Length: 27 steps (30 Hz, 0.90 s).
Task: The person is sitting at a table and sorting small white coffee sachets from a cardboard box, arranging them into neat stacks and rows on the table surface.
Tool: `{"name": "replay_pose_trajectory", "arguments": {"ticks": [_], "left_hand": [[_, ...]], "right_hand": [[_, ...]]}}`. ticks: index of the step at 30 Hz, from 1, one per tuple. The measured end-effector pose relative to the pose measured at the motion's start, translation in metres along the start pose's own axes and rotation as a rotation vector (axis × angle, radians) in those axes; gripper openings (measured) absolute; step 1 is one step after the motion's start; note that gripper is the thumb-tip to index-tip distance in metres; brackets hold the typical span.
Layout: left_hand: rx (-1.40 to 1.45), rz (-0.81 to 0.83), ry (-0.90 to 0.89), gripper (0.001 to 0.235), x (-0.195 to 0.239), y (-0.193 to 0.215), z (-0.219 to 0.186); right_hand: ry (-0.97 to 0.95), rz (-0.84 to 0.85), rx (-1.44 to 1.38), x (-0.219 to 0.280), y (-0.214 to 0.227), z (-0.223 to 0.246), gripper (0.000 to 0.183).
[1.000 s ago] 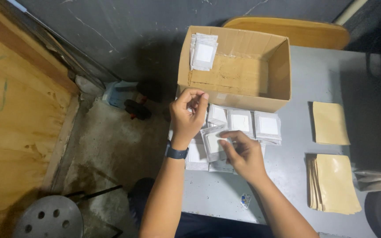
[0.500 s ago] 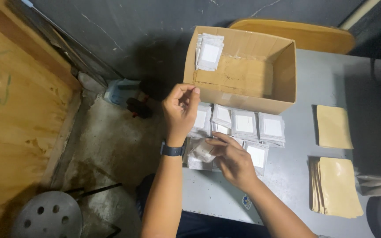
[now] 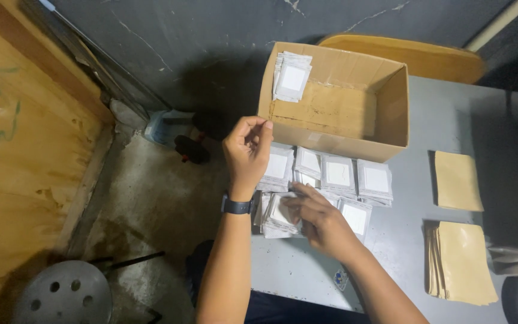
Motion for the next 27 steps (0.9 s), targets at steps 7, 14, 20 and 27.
{"name": "replay_pose_trajectory", "arguments": {"ticks": [7,14,20,27], "left_hand": [[-0.034,-0.029,-0.066,0.005,0.0,-0.001,0.007],[-0.26,0.039,-0.295,0.005,0.01,-0.015,-0.018],[-0.445,-0.072,-0.385,0.008,0.004,0.0,-0.02],[-0.902,0.257,0.497,0.032,-0.001,0.027,0.076]], "right_hand": [[-0.032,-0.119,-0.016,-0.005,0.015,0.006,0.024],[-0.055,-0.127,-0.078,-0.019,0.019,0.033,0.012],[-0.012,0.048,0.059,-0.036,-0.028,0.066,0.037],[0.076,0.137,0.126,-0.046,-0.049,0.074,0.038]]}}
Point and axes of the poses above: each hand's wrist, its own x-axis away from the middle knuckle, its own y-axis out of the back of the hand, z = x × y, the point moved 6 cm from there along -x, towards the middle knuckle, and after that the axes turned 2 degrees about y, right-handed, at the moved point
